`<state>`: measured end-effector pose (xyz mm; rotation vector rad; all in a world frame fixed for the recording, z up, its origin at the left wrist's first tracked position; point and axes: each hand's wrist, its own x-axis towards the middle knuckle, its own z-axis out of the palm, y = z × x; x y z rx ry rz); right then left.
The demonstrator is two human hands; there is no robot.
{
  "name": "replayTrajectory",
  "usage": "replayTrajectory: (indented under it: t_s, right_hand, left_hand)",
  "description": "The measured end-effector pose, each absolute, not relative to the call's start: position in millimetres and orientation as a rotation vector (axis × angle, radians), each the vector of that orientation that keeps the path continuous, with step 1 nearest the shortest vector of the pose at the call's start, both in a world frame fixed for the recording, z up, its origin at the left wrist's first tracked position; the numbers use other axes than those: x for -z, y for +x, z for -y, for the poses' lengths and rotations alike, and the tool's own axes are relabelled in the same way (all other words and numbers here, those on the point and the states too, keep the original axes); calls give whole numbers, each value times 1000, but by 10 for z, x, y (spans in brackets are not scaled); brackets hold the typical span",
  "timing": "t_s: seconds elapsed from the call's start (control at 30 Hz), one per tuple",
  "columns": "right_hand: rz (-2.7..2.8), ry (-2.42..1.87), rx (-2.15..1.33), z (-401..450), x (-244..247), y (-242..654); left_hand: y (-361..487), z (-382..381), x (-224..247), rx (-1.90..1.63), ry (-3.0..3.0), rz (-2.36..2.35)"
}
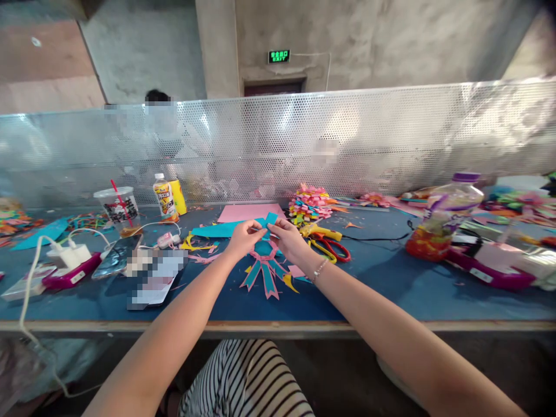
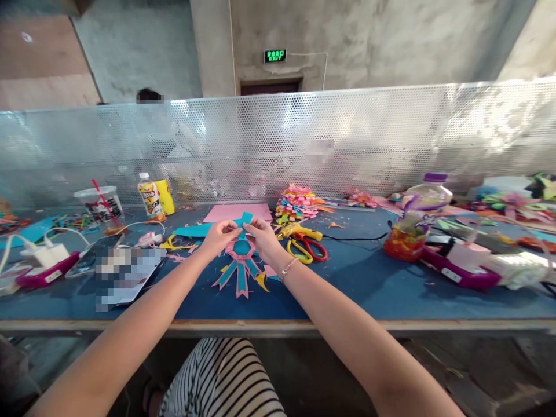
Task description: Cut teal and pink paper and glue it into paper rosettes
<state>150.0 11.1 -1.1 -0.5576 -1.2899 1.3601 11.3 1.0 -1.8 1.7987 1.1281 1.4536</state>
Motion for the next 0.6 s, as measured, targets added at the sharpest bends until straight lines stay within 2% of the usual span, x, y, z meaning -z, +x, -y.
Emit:
replayTrajectory:
  t_s: [0.1, 0.23, 0.37, 0.6]
  right_hand:
    - [1679, -818, -1012, -203, -37, 1661]
    - [2093, -1480, -63, -354, -154, 2141]
    - [2183, -1795, 34, -458, -259, 2593]
    - [1996, -2005, 248, -582, -198, 2877]
  left_hand:
    - [91, -29, 19, -1472, 1713, -1137]
    - [40, -57, 10, -1501, 1590, -1167]
    - [-8, -81, 0, -1547, 1508, -1170]
    - [-48, -68, -38, -1545, 1442, -1186]
